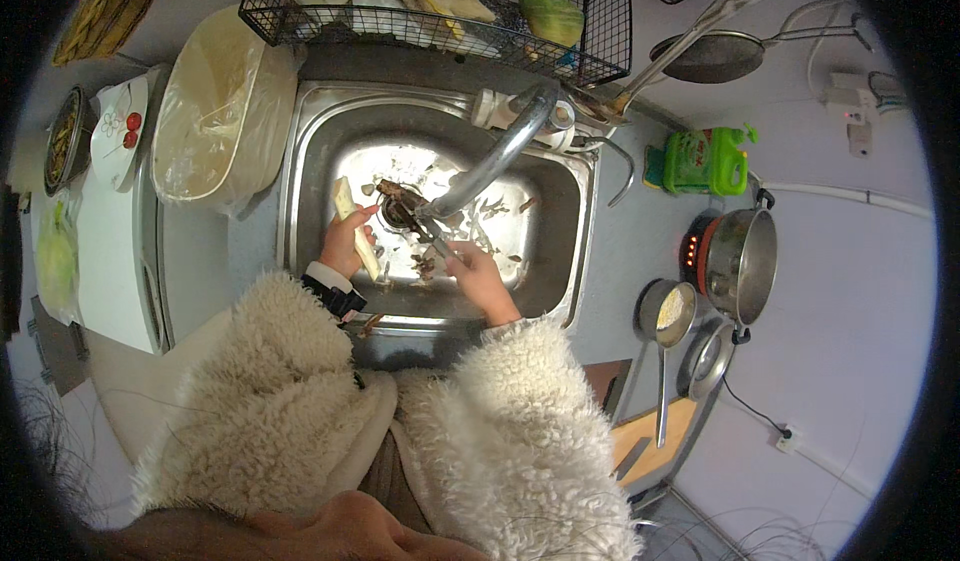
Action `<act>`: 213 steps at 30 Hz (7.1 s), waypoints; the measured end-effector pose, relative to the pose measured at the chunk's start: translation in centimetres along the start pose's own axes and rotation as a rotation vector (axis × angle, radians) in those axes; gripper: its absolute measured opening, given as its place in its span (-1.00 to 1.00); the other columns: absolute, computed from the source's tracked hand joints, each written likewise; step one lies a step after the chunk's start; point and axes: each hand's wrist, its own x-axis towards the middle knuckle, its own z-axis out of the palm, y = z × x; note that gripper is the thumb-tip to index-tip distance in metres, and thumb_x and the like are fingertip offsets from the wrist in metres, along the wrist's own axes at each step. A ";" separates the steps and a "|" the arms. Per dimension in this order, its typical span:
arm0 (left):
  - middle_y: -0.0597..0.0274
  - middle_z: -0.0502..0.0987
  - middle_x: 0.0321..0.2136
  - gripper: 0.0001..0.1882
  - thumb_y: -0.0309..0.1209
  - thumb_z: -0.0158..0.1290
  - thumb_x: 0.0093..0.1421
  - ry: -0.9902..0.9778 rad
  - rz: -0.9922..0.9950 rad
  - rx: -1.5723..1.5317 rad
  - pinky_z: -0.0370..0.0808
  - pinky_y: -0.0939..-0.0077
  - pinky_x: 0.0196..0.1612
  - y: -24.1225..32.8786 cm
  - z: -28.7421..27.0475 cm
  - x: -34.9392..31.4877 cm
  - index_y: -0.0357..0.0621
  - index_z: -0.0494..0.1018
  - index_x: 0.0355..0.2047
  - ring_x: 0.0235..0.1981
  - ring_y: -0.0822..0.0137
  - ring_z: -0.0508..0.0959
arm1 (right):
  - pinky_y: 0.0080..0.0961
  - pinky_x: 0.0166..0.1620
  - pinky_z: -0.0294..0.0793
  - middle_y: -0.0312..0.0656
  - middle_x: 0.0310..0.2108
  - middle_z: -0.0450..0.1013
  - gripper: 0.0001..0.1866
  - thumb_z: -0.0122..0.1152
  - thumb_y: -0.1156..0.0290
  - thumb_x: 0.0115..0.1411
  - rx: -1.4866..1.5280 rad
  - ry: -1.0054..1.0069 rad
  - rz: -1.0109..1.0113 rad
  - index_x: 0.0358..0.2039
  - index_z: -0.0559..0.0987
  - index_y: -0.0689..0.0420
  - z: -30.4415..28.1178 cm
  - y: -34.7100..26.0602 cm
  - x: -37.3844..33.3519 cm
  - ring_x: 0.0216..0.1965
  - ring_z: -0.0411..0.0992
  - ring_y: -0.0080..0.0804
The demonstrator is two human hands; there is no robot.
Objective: The person stands at a kitchen sink and uses a peeler to remove the skin from a long white root vegetable. They hold the vegetable in the left hand and the peeler in the right, working under running water. The peels fall into the sink as the person rotates the vegetable to continue peeling.
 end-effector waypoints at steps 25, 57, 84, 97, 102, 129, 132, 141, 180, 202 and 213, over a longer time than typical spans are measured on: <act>0.08 0.45 -0.07 -0.52 -0.60 -0.04 0.07 -0.331 -0.047 0.333 0.39 0.58 -0.42 -0.6 2.5 -0.7 -0.24 0.24 0.05 -0.51 0.50 0.37 | -0.69 -0.51 0.15 -0.46 -0.60 0.28 -0.68 0.18 0.50 0.12 -0.033 0.158 -0.094 -0.07 0.50 0.20 1.2 -0.2 -0.7 -0.57 0.17 -0.72; 0.24 0.41 -0.37 -0.73 -0.51 0.09 0.11 -0.067 -0.115 0.093 0.37 0.52 -0.50 -0.7 0.8 -0.5 -0.11 0.25 -0.23 -0.49 0.47 0.36 | -0.22 -0.34 0.42 0.01 -0.39 0.40 -0.71 0.10 0.55 0.05 -0.653 0.388 -0.449 -0.17 0.54 0.14 3.5 -0.1 2.1 -0.40 0.43 -0.05; 0.35 0.38 -0.54 -0.73 -0.09 0.01 0.26 -0.274 -0.317 0.097 0.41 0.50 -0.47 -4.2 7.6 3.0 0.02 0.36 -0.24 -0.56 0.45 0.37 | -0.60 -0.43 0.52 -0.29 -0.36 0.42 -0.82 0.00 0.36 0.31 0.816 0.071 0.307 -0.14 0.39 0.14 2.9 1.5 2.1 -0.42 0.39 -0.56; 0.27 0.41 -0.40 -0.66 -0.09 -0.08 0.28 -0.388 -0.265 0.041 0.42 0.42 -0.35 -7.0 7.9 4.7 -0.12 0.40 -0.23 -0.42 0.36 0.39 | -0.55 -0.38 0.58 -0.26 -0.27 0.44 -0.72 0.02 0.32 0.31 0.916 0.028 0.273 -0.03 0.33 0.14 2.8 2.9 1.1 -0.36 0.47 -0.50; 0.21 0.42 -0.35 -0.66 -0.14 -0.01 0.23 -0.509 -0.350 -0.171 0.44 0.33 -0.32 -6.3 7.1 4.4 -0.17 0.39 -0.19 -0.40 0.31 0.41 | -0.55 -0.41 0.54 -0.26 -0.33 0.45 -0.75 0.04 0.34 0.30 0.845 0.031 0.248 -0.04 0.35 0.10 2.8 3.0 1.3 -0.40 0.45 -0.53; 0.17 0.52 -0.31 -0.67 -0.15 -0.06 0.17 -0.453 -0.359 -0.281 0.45 0.26 -0.20 -7.1 7.2 3.3 -0.09 0.41 -0.17 -0.24 0.23 0.51 | -0.45 -0.19 0.42 -0.10 -0.23 0.44 -0.64 0.25 0.52 0.04 -0.224 0.496 -0.275 -0.10 0.46 0.21 1.4 5.4 -2.4 -0.27 0.41 -0.35; 0.15 0.48 -0.38 -0.62 -0.15 0.01 0.11 -0.525 -0.416 -0.319 0.45 0.28 -0.24 -7.3 6.6 3.9 -0.14 0.40 -0.17 -0.33 0.23 0.48 | -0.39 -0.20 0.43 -0.03 -0.26 0.43 -0.64 0.22 0.57 0.04 -0.136 0.455 0.020 -0.09 0.46 0.23 0.9 5.3 -2.4 -0.26 0.44 -0.20; 0.18 0.46 -0.40 -0.55 -0.15 0.07 0.05 -0.531 -0.426 -0.309 0.45 0.30 -0.28 -7.4 5.7 4.2 -0.18 0.39 -0.13 -0.36 0.23 0.47 | -0.32 -0.14 0.40 0.01 -0.27 0.39 -0.67 0.19 0.63 0.02 -0.277 0.574 -0.308 -0.15 0.46 0.22 0.5 5.2 -1.8 -0.25 0.40 -0.08; 0.17 0.42 -0.31 -0.61 -0.20 -0.21 0.28 -0.438 -0.374 0.238 0.47 0.37 -0.35 -5.9 6.1 1.9 -0.21 0.32 -0.03 -0.31 0.34 0.44 | -0.30 -0.11 0.39 0.00 -0.25 0.39 -0.71 0.23 0.55 0.05 -0.368 0.642 -0.311 -0.16 0.53 0.23 -1.3 4.5 -0.7 -0.20 0.39 -0.07; 0.31 0.35 -0.31 -0.61 -0.24 -0.26 0.29 -0.438 -0.370 0.434 0.38 0.57 -0.39 -2.7 3.3 -1.2 -0.15 0.25 0.04 -0.37 0.48 0.35 | -0.26 -0.24 0.47 -0.12 -0.28 0.40 -0.76 0.21 0.43 0.08 -0.607 0.333 -0.518 -0.19 0.59 0.10 -0.2 2.0 0.4 -0.29 0.44 -0.11; 0.39 0.34 -0.34 -0.53 -0.22 -0.11 0.18 -0.564 -0.500 0.181 0.40 0.60 -0.40 -2.8 1.8 -0.5 -0.16 0.27 0.06 -0.39 0.51 0.37 | -0.23 -0.29 0.46 -0.13 -0.23 0.38 -0.76 0.21 0.39 0.10 -0.691 0.497 -0.269 -0.18 0.58 0.09 -0.3 3.0 1.0 -0.37 0.45 -0.05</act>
